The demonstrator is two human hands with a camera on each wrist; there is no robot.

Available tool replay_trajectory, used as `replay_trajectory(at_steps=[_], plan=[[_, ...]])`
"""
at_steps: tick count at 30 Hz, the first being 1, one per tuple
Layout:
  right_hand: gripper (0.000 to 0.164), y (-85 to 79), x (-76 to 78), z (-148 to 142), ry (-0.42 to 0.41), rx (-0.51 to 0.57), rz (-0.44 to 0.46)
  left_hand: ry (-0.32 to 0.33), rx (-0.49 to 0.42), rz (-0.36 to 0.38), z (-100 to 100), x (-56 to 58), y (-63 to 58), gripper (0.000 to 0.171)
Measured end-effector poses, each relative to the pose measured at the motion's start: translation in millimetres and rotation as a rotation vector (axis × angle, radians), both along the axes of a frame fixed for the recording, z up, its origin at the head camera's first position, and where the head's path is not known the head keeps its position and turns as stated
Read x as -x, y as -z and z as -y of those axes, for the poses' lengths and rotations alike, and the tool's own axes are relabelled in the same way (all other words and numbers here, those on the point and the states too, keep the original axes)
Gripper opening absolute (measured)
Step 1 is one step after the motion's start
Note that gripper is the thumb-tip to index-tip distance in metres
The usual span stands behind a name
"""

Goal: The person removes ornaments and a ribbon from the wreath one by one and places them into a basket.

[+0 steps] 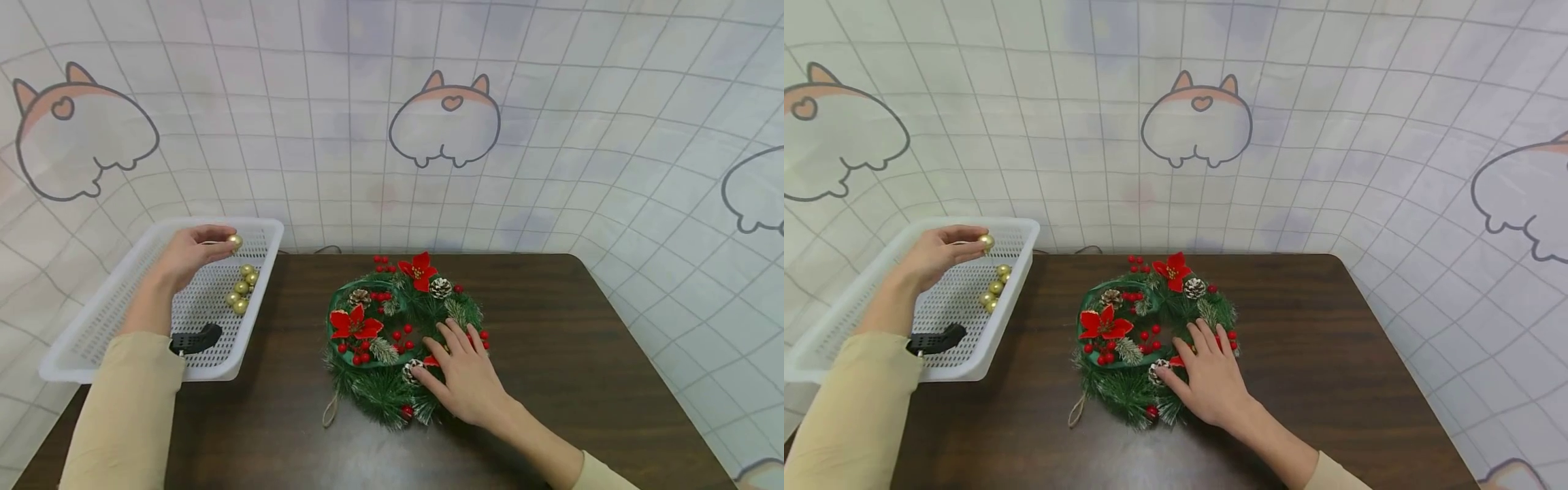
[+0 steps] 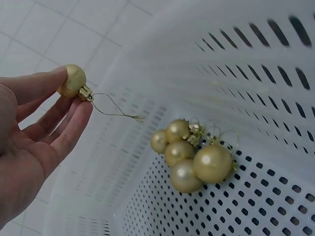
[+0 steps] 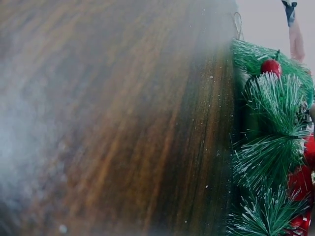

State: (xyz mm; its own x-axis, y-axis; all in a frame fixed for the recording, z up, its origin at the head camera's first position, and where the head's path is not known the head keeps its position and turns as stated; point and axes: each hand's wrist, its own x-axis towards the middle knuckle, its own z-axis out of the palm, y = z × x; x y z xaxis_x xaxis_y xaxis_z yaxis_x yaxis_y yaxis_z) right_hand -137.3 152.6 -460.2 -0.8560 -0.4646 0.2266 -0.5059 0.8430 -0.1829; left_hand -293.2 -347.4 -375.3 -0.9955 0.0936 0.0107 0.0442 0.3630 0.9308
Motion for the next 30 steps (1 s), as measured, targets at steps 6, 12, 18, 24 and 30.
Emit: replay_trajectory(at_steps=[6, 12, 18, 24, 30], plan=[[0.067, -1.6, 1.3, 0.3, 0.002, 0.008, 0.002, 0.016, 0.097, 0.044, 3.9, 6.1, 7.8, 0.053], [0.068, -2.1, 0.0, -0.7, 0.003, 0.008, 0.012, 0.046, 0.255, 0.089, 8.0, 5.6, 14.3, 0.050], [0.068, -1.6, -0.4, -1.3, 0.002, 0.006, 0.014, 0.043, 0.293, 0.148, 12.7, 5.7, 26.2, 0.052], [0.068, -1.3, 0.0, -1.3, 0.007, 0.004, 0.016, -0.010, 0.317, 0.185, 14.6, 9.9, 34.9, 0.050], [0.068, -1.0, 0.4, -1.3, 0.004, 0.001, 0.023, 0.003, 0.359, 0.204, 17.1, 11.0, 41.6, 0.047]])
